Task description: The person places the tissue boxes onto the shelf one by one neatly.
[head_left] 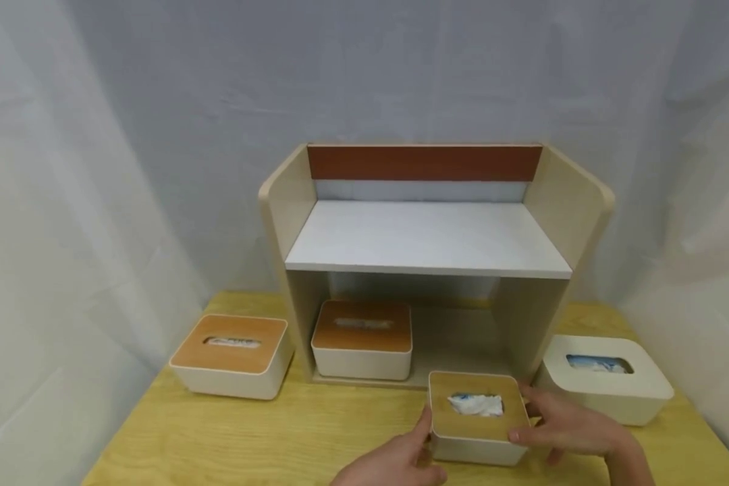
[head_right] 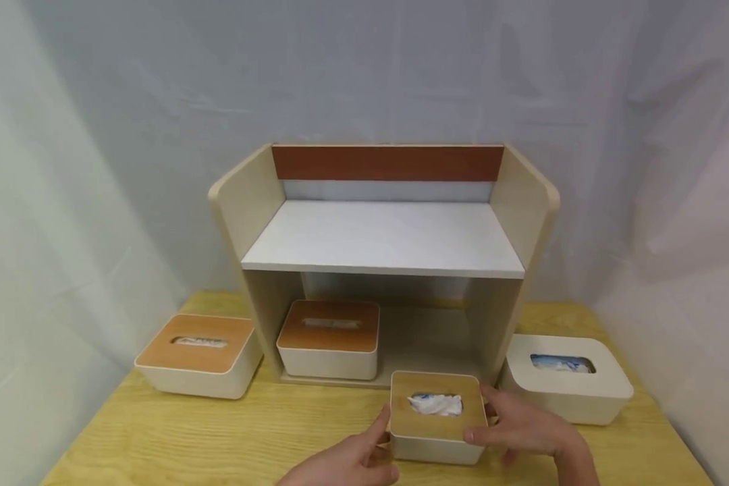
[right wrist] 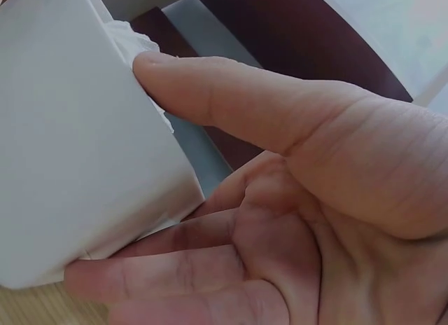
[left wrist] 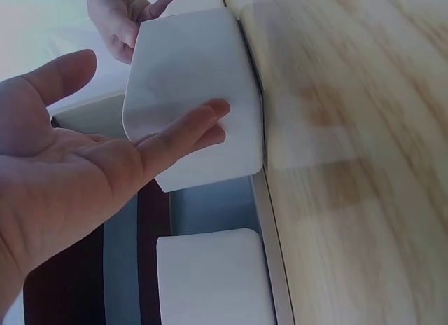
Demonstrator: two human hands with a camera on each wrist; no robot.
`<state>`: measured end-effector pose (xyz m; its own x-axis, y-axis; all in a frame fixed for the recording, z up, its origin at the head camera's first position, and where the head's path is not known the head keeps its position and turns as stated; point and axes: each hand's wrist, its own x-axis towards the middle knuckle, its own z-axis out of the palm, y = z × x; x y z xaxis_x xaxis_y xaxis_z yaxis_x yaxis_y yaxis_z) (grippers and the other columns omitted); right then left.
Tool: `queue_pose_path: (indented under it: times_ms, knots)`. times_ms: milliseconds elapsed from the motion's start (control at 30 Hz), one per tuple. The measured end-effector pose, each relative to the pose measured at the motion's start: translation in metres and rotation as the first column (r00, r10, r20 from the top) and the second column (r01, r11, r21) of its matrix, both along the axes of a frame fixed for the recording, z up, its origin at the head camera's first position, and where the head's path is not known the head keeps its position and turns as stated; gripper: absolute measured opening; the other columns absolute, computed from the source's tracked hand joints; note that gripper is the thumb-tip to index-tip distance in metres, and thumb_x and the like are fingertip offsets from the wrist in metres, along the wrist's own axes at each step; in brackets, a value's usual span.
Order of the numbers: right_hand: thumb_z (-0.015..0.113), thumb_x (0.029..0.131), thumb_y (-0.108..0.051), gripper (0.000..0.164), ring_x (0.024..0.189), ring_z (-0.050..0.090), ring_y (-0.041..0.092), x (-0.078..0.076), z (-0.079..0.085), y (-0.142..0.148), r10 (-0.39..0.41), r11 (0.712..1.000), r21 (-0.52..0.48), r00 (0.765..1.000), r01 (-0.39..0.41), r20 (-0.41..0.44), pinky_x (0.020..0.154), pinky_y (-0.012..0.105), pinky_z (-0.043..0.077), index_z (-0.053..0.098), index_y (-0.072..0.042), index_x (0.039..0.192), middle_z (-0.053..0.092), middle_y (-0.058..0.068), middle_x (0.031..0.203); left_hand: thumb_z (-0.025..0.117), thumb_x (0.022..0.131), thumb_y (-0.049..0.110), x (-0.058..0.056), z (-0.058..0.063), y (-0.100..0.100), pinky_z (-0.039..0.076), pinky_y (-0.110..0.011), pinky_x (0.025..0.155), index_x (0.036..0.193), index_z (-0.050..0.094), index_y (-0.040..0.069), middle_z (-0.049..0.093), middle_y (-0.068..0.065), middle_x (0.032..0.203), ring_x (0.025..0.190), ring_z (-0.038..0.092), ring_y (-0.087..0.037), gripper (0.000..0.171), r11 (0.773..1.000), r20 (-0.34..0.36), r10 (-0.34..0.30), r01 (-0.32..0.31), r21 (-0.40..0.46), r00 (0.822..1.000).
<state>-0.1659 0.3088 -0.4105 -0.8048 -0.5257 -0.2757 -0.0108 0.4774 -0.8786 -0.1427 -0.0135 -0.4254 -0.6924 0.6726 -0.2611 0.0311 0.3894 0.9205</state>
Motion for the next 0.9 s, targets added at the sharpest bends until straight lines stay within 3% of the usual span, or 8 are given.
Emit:
queue_pose_path:
  times_ms: [167,267,433,600,733,900]
  knots:
    - [0.060,0.100,-0.023,0.094,0.118,0.050,0.056,-0.002,-0.002,-0.004,0.031,0.999,-0.022,0.999,-0.031,-0.025,0.059,0.043,0.059,-0.008,0.022,0.146,0.029,0.053,0.138,0.067,0.095,0.019,-0.002,0.000,-0.001,0.042,-0.042,0.107,0.158,0.008,0.000,0.041,-0.026,0.151,0.132,0.048,-0.031,0.089,0.999,-0.026,0.036,-0.036,0.004,0.999]
    - [0.058,0.101,-0.021,0.092,0.118,0.050,0.057,-0.004,-0.003,-0.008,0.028,0.999,-0.038,0.999,-0.030,-0.046,0.061,0.042,0.059,-0.009,0.022,0.146,0.026,0.054,0.138,0.065,0.095,0.020,-0.005,0.000,-0.003,0.044,-0.041,0.105,0.158,0.005,-0.002,0.044,-0.030,0.147,0.129,0.050,-0.036,0.089,1.000,-0.078,0.031,-0.031,0.006,0.996]
    - [0.058,0.101,-0.019,0.091,0.118,0.051,0.051,-0.004,-0.002,-0.011,0.016,0.998,-0.062,0.997,-0.021,-0.076,0.059,0.043,0.059,-0.009,0.020,0.147,0.035,0.050,0.135,0.064,0.096,0.023,-0.008,-0.001,-0.005,0.040,-0.041,0.109,0.158,0.003,0.000,0.036,-0.029,0.152,0.133,0.047,-0.037,0.090,1.000,-0.111,0.023,-0.023,-0.003,0.994]
    - [0.058,0.101,-0.020,0.092,0.120,0.050,0.054,-0.005,-0.002,-0.012,-0.006,0.997,-0.076,0.999,0.003,-0.049,0.066,0.043,0.060,-0.013,0.018,0.148,0.019,0.054,0.142,0.064,0.097,0.024,-0.010,-0.005,-0.003,0.038,-0.040,0.111,0.158,0.001,0.001,0.023,-0.026,0.159,0.136,0.043,-0.037,0.091,0.999,-0.154,0.040,-0.037,0.022,0.987]
    - [0.058,0.101,-0.020,0.094,0.124,0.045,0.056,-0.007,-0.004,-0.014,-0.039,0.995,-0.089,0.998,0.035,-0.043,0.071,0.042,0.060,-0.016,0.013,0.149,0.006,0.053,0.146,0.064,0.096,0.023,-0.012,-0.008,-0.002,0.037,-0.043,0.112,0.158,0.000,0.000,0.018,-0.026,0.160,0.139,0.039,-0.038,0.092,0.998,-0.162,0.056,-0.049,0.047,0.985]
    - [0.059,0.101,-0.020,0.093,0.127,0.043,0.054,-0.010,-0.007,-0.020,-0.069,0.991,-0.117,0.996,0.061,-0.065,0.070,0.042,0.060,-0.014,0.007,0.153,0.009,0.047,0.150,0.066,0.095,0.021,-0.014,-0.009,-0.005,0.039,-0.050,0.109,0.159,0.000,0.004,0.031,-0.031,0.154,0.135,0.044,-0.042,0.094,0.995,-0.116,0.097,-0.093,0.042,0.989]
